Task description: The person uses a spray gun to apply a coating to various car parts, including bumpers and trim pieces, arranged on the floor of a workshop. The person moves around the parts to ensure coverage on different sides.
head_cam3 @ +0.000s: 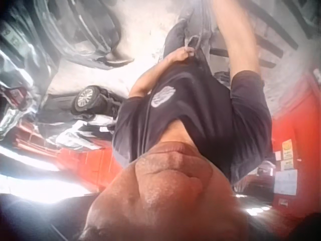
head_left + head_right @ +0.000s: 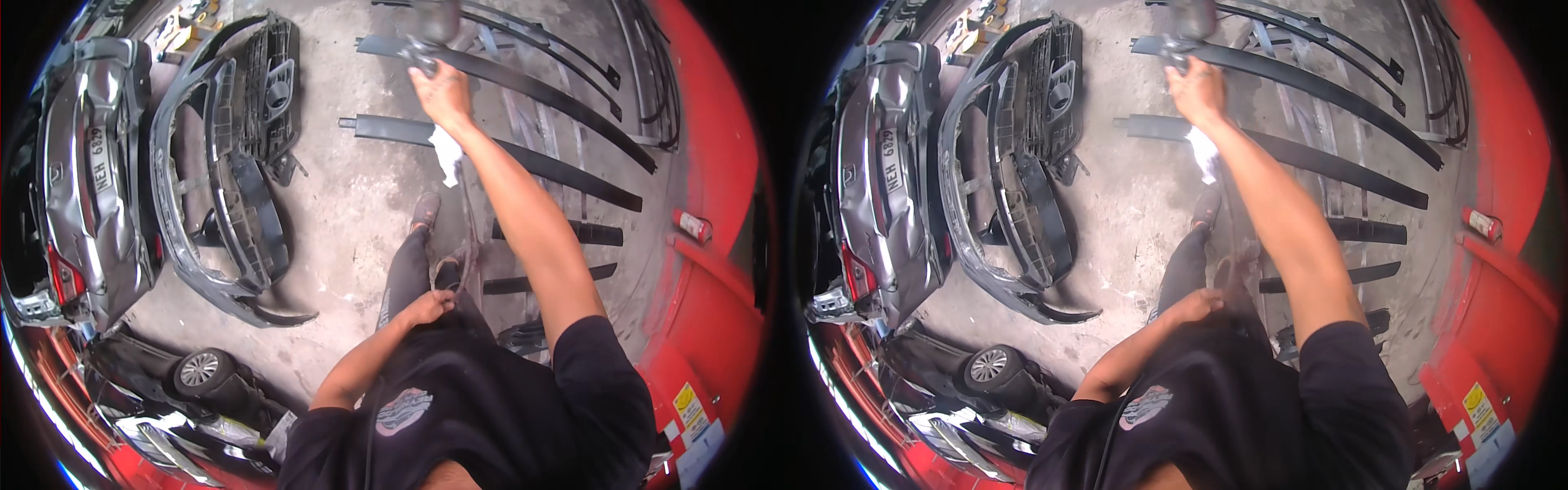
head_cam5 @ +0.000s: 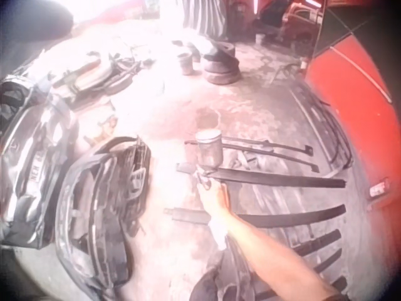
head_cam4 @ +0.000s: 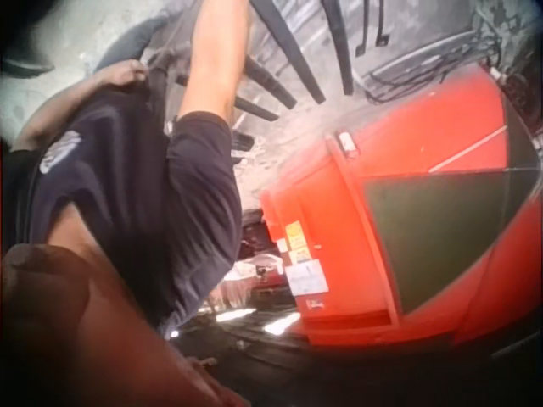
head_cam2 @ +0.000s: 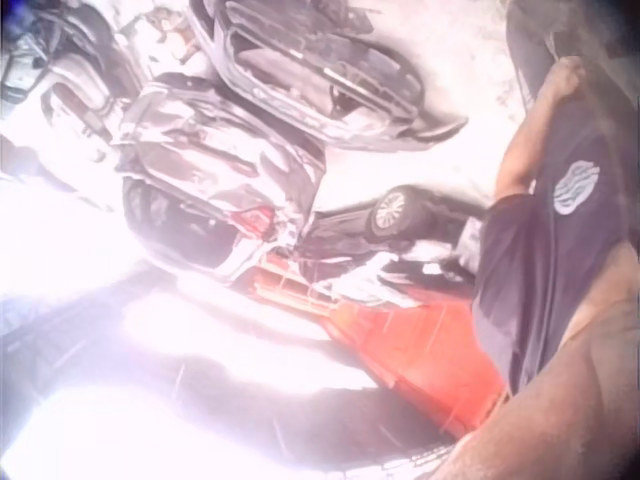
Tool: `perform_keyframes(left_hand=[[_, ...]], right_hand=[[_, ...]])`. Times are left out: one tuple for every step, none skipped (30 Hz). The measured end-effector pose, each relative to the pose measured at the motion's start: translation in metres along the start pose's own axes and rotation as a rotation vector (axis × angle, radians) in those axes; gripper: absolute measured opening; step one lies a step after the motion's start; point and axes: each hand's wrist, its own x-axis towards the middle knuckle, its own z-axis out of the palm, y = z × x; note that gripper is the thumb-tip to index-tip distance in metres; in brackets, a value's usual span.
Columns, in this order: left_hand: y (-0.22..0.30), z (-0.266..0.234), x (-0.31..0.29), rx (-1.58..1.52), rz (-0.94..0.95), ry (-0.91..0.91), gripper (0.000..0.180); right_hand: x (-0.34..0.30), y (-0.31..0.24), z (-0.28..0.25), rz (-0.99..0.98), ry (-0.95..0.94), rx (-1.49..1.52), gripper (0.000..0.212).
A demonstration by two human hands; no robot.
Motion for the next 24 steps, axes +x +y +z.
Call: perform_keyframes(left_hand=[[0.009,-0.006,-0.002,-0.073,-0.024,0.032,0.020],[0.004,-0.008,0.000,-0.044,0.035,0.090,0.021],[0.004,-0.012,0.000,-0.034,0.009,0.095,0.021],[0.005,-0.017,0.001,-0.025,-0.016,0.102,0.022],[0.006,-0.021,0.001,-0.012,-0.041,0.105,0.022],[-0.001,-0.021,0.003,-0.004,-0.054,0.104,0.022],[-0.008,-0.019,0.003,0.026,-0.082,0.079,0.022],[-0.014,-0.018,0.004,0.060,-0.109,0.053,0.023],[-0.019,-0.016,0.007,0.096,-0.132,0.025,0.024],[-0.023,-0.012,0.009,0.167,-0.138,0.005,0.025],[-0.027,-0.007,0.009,0.239,-0.143,-0.017,0.025],[-0.029,-0.003,0.010,0.312,-0.144,-0.044,0.027],[-0.030,0.001,0.010,0.402,-0.140,-0.085,0.028],[-0.030,0.003,0.010,0.492,-0.133,-0.125,0.029],[-0.032,0.006,0.010,0.580,-0.128,-0.162,0.030],[-0.037,0.009,0.010,0.627,-0.102,-0.164,0.031],[-0.044,0.011,0.010,0.676,-0.072,-0.169,0.031],[-0.048,0.013,0.010,0.728,-0.036,-0.182,0.031],[-0.048,0.014,0.011,0.746,-0.043,-0.197,0.031],[-0.044,0.014,0.012,0.764,-0.053,-0.210,0.031],[-0.039,0.014,0.014,0.781,-0.063,-0.218,0.031],[-0.032,0.012,0.014,0.745,-0.064,-0.215,0.027],[-0.027,0.011,0.015,0.730,-0.063,-0.213,0.026],[-0.023,0.008,0.014,0.721,-0.065,-0.211,0.024]], right_hand=[[0.007,-0.009,0.019,0.012,-0.042,0.012,0.033],[0.011,-0.018,0.036,-0.047,-0.013,0.009,0.034],[0.014,-0.023,0.050,-0.086,-0.027,0.043,0.035],[0.013,-0.027,0.060,-0.165,-0.017,0.101,0.036],[0.013,-0.029,0.065,-0.242,-0.004,0.158,0.037],[0.009,-0.031,0.065,-0.195,-0.059,0.147,0.037],[0.004,-0.031,0.063,-0.146,-0.111,0.135,0.038],[-0.003,-0.030,0.058,-0.096,-0.159,0.122,0.038],[-0.008,-0.023,0.049,-0.056,-0.159,0.119,0.039],[-0.015,-0.012,0.038,-0.014,-0.160,0.117,0.039],[-0.022,0.001,0.026,0.028,-0.159,0.116,0.040],[-0.031,0.021,0.013,0.058,-0.082,0.033,0.041],[-0.040,0.043,0.001,0.084,-0.010,-0.046,0.043],[-0.050,0.065,-0.016,0.112,0.058,-0.072,0.044],[-0.062,0.084,-0.035,0.138,0.121,-0.097,0.045],[-0.074,0.086,-0.063,0.164,0.154,-0.111,0.044],[-0.084,0.089,-0.092,0.191,0.192,-0.130,0.043],[-0.093,0.113,-0.113,0.262,0.250,-0.100,0.040],[-0.104,0.136,-0.134,0.334,0.310,-0.073,0.038],[-0.114,0.147,-0.159,0.352,0.352,-0.134,0.037],[-0.124,0.152,-0.180,0.365,0.392,-0.194,0.037],[-0.132,0.155,-0.198,0.416,0.438,-0.234,0.036],[-0.139,0.155,-0.212,0.465,0.483,-0.274,0.035],[-0.143,0.151,-0.219,0.426,0.581,-0.324,0.033]])
